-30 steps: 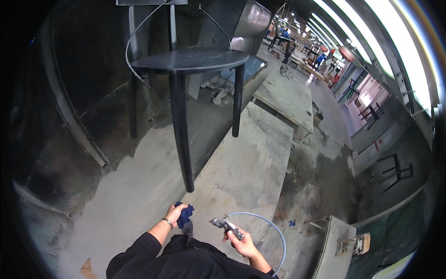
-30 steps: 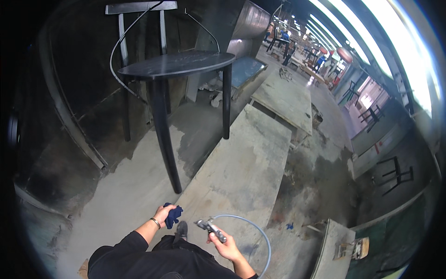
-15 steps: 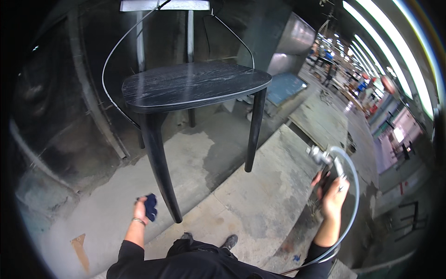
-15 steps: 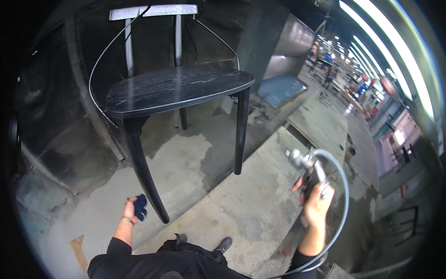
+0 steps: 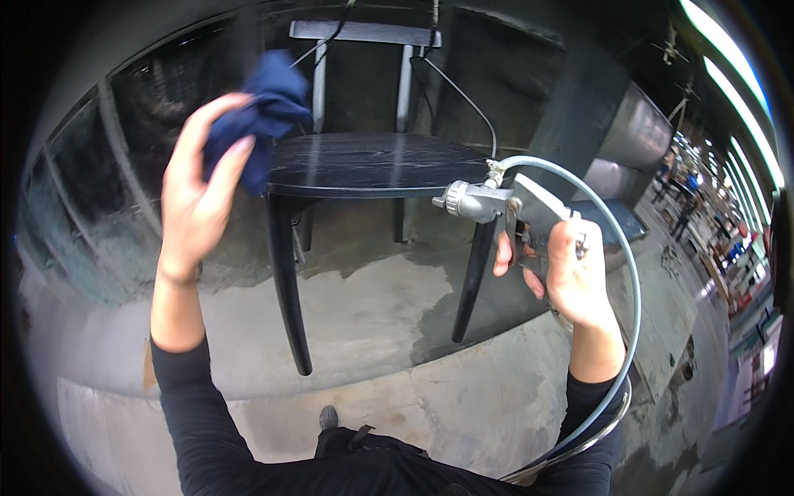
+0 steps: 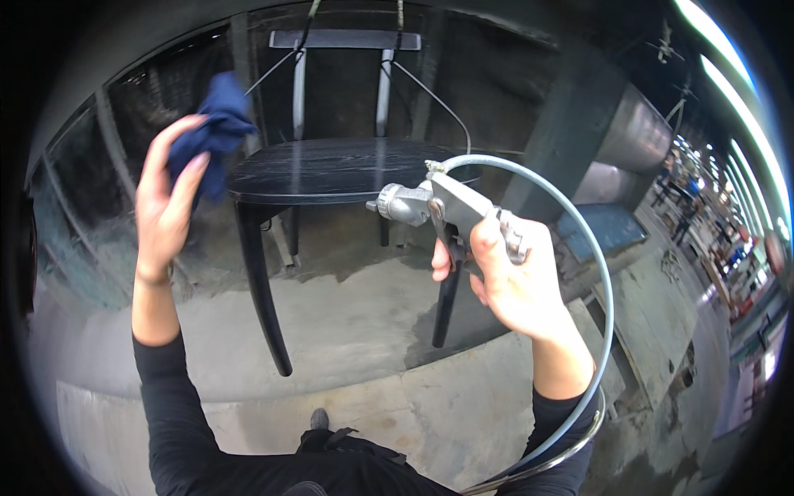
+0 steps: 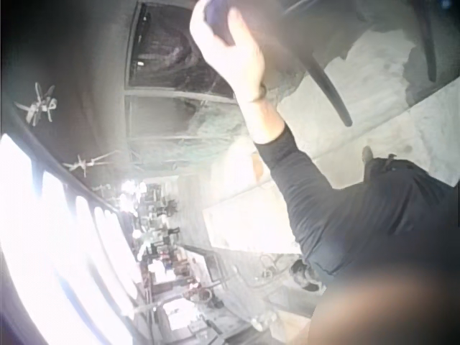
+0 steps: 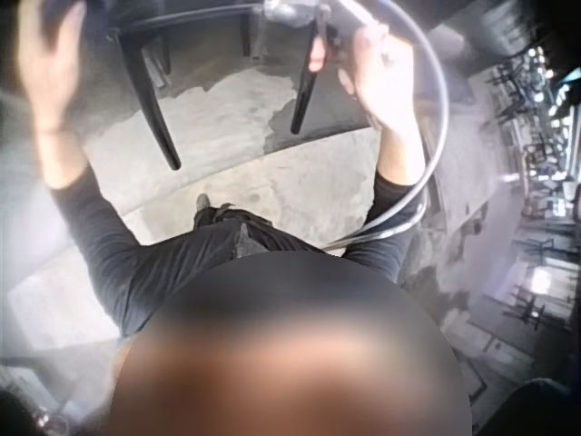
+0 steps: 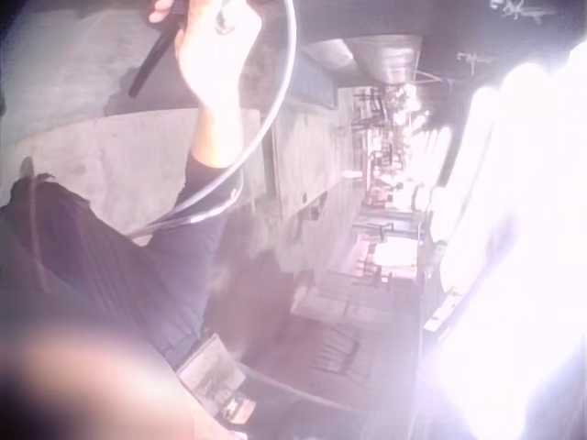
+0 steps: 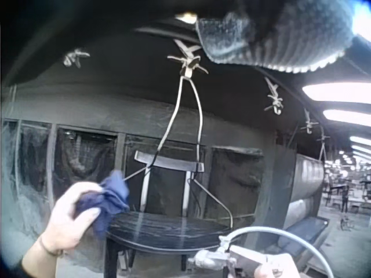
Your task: The person uses a spray gun to apply black paint to a hanging chair. They move around the chair to cover the legs, seat, and backrest, then set the chair down on the floor after finishing.
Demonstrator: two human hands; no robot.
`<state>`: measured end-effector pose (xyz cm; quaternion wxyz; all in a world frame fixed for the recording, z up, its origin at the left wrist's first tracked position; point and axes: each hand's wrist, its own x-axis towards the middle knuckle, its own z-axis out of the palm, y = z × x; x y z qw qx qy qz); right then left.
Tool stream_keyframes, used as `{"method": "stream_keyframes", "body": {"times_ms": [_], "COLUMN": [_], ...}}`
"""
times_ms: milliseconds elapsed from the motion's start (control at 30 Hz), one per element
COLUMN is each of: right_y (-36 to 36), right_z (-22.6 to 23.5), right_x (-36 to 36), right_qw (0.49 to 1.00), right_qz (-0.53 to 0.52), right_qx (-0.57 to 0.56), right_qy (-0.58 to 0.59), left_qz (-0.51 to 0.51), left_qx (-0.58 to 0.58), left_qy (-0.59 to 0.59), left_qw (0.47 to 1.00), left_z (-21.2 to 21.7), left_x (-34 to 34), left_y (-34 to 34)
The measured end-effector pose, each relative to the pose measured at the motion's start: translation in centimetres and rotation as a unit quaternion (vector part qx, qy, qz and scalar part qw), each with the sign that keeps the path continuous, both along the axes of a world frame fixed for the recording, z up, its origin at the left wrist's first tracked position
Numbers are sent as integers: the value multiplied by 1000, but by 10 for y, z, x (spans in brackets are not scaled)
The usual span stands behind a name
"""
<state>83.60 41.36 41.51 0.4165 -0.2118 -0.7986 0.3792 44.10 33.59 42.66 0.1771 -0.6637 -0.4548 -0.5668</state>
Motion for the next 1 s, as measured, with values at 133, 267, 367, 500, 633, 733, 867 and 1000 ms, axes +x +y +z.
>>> {"method": "stream_keyframes", "body": {"times_ms": [133, 267, 367, 500, 633, 733, 867, 1000], "right_y": [6, -1, -8, -17, -36, -53, -73, -94], "right_z": [-11, -29, -39, -47, -53, -56, -54, -52], "right_x": [21, 48, 58, 57, 60, 66, 70, 63], "right_qw": [1000, 993, 988, 986, 976, 959, 949, 939], "right_qz": [-17, -98, -133, -129, -193, -265, -311, -338], "right_qx": [14, 5, 4, -10, -2, -11, -20, -42], "right_qy": [19, 65, 84, 109, 97, 99, 52, 46], "left_qz": [49, 180, 69, -209, -19, 154, 160, 47], "left_qx": [-107, -571, -645, -494, -587, -620, -621, -556], "left_qy": [209, 265, 257, 332, 288, 280, 394, 371], "left_qw": [971, 756, 717, 776, 756, 717, 658, 743], "left_z": [42, 31, 25, -16, -21, -30, -45, -54], "left_x": [-20, -46, -25, 23, -41, -100, -89, -4], "left_y": [65, 117, 164, 211, 245, 275, 354, 403]}}
